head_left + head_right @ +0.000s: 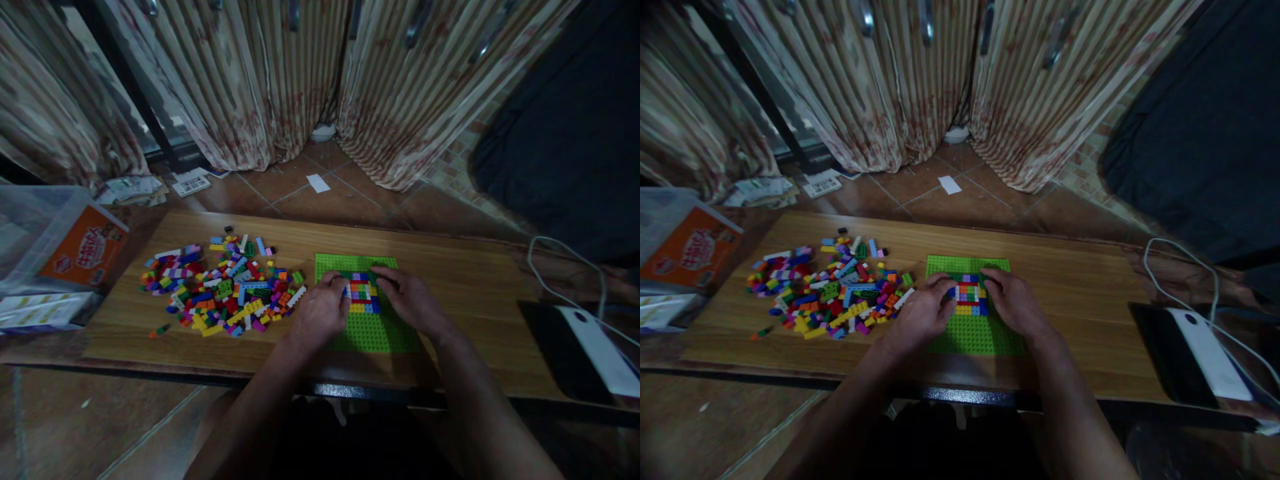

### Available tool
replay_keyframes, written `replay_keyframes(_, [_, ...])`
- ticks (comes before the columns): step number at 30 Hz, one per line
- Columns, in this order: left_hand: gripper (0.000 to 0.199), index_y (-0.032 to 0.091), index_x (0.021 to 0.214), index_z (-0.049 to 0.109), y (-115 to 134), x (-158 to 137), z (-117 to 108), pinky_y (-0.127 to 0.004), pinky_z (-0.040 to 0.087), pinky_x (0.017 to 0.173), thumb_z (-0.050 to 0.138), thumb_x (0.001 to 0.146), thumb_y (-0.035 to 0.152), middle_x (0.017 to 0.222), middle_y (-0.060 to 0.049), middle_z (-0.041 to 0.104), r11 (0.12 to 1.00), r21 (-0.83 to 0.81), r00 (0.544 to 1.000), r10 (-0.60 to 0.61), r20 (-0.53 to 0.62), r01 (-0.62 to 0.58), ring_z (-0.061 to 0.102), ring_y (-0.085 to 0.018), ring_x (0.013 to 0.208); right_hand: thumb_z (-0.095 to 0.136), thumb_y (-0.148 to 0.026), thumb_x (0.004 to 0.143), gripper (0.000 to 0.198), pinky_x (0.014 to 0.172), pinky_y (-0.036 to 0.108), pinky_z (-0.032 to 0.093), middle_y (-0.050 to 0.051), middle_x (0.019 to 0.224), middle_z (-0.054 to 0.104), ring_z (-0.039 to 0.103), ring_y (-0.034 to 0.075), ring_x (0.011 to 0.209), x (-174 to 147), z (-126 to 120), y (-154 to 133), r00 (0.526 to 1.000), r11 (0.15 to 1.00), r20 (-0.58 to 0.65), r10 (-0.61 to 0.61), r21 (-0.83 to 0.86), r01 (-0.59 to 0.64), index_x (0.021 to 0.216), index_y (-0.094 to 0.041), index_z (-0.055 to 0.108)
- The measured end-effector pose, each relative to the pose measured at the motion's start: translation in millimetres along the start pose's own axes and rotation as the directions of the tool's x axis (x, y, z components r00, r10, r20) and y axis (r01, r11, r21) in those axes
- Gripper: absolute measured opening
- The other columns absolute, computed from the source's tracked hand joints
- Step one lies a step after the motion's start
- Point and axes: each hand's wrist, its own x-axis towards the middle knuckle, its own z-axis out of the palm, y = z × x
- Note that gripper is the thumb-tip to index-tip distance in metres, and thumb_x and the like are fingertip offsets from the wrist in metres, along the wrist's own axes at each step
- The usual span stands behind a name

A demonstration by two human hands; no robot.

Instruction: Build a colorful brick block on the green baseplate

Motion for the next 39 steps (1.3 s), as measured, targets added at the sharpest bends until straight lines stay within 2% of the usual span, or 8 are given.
replay_keyframes(8, [0.028, 0.017, 0.115, 0.058, 0, -1, 1, -0.036, 0.054, 0.087, 0.044, 0.092, 0.022, 0.123, -0.011, 0.059, 1.0, 0.03, 1.0, 0.005, 0.013, -0.005, 0.065, -0.02, 0.092, 0.056, -0.035, 0.087, 0.031, 0.092, 0.043, 0.053, 0.007, 0.11, 0.074, 0.069, 0.025, 0.098, 1, 2, 0, 0.998, 0.998, -0.012, 0.055, 0.009, -0.054, 0.111, -0.023, 0.072])
replay_keyframes(24, [0.027, 0.017, 0.112, 0.059, -1, 0, 4, -0.033, 0.055, 0.083, 0.042, 0.093, 0.024, 0.121, -0.009, 0.06, 0.996, 0.085, 1.0, 0.004, -0.004, -0.003, 0.065, -0.019, 0.088, 0.061, -0.034, 0.083, 0.028, 0.091, 0.043, 0.054, 0.007, 0.105, 0.075, 0.07, 0.025, 0.098, 6, 6, 1, 0.993, 0.988, -0.013, 0.118, 0.1, -0.117, 0.105, -0.023, 0.074])
replay_keyframes(29, [0.029, 0.018, 0.114, 0.06, 1, 0, 5, -0.034, 0.055, 0.08, 0.042, 0.093, 0.026, 0.127, -0.009, 0.058, 0.992, 0.117, 0.999, -0.038, 0.003, 0.038, 0.066, -0.019, 0.084, 0.061, -0.033, 0.083, 0.026, 0.092, 0.044, 0.053, 0.007, 0.105, 0.075, 0.07, 0.025, 0.098, 6, 9, 3, 0.991, 0.983, -0.015, 0.133, 0.129, -0.13, 0.104, -0.023, 0.074])
replay_keyframes(39, [0.03, 0.017, 0.117, 0.06, 1, 2, 2, -0.036, 0.054, 0.09, 0.046, 0.091, 0.022, 0.13, -0.012, 0.057, 0.993, 0.117, 0.999, -0.028, 0.018, 0.026, 0.067, -0.022, 0.099, 0.061, -0.031, 0.085, 0.026, 0.097, 0.043, 0.049, 0.007, 0.11, 0.074, 0.067, 0.023, 0.105, 4, 13, -2, 0.987, 0.96, -0.007, 0.163, 0.233, -0.157, 0.106, -0.022, 0.073])
